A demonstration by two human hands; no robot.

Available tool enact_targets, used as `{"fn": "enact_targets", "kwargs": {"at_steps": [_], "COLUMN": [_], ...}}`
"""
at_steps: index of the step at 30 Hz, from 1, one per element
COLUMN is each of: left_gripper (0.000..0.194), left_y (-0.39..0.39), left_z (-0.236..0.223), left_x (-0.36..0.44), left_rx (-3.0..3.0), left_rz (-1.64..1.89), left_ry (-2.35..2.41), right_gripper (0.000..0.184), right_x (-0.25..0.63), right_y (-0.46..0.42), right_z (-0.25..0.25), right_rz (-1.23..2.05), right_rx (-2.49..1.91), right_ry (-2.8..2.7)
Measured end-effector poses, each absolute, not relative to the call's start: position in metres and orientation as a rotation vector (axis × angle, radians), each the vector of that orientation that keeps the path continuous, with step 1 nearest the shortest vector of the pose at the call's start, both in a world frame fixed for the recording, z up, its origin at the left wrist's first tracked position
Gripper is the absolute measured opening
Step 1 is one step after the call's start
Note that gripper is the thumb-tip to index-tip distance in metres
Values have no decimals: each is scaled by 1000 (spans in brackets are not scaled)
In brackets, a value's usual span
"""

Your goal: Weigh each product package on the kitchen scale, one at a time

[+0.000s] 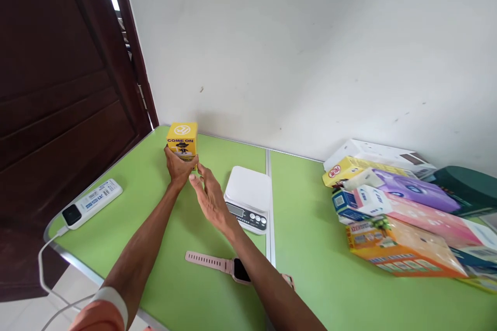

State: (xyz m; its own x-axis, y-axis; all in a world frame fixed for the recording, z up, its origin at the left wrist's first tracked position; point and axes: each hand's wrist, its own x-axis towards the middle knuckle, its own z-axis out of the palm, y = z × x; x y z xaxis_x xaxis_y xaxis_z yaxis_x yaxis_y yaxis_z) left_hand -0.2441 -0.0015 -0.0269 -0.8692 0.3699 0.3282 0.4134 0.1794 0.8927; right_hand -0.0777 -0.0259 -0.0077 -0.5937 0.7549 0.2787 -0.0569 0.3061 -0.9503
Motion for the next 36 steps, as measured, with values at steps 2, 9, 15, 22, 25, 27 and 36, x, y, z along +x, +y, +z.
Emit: {"fn": "enact_targets", "kwargs": {"at_steps": [2,9,15,22,25,27,36], "left_gripper": [83,83,80,101,124,127,86], "left_y": [11,67,99,111,99,85,13], "left_z": [-33,-32,-30,-24,-26,-31,-59], "left_x": [-253,-280,-297,-296,-282,-267,-167], "left_rx": [-839,-985,-989,-930,-890,-933,-1527], "left_rz": [-1829,-1862,-1893,-1923,-1855,-1827,-2172], "left_ry": [-2357,-2341,-2409,-2449,-2488,-2476,-2726], "right_gripper": [82,56,52,87,103,104,71], "right_x": [-65,-20,-6,-36,-58,-62,66], "right_y": [-35,-53,-53,-28,-10,-6,-18], "right_z": [-13,-5,-14,-6,5,8,-27], "right_rz": [1410,1294,1261,1528,1675,1673,866], "right_rx": [-640,-610,-649,-720,-747,-749,-1016], "right_ry": [-1870,-1887,-1894,-1782,-1656,-1629,-1503]}}
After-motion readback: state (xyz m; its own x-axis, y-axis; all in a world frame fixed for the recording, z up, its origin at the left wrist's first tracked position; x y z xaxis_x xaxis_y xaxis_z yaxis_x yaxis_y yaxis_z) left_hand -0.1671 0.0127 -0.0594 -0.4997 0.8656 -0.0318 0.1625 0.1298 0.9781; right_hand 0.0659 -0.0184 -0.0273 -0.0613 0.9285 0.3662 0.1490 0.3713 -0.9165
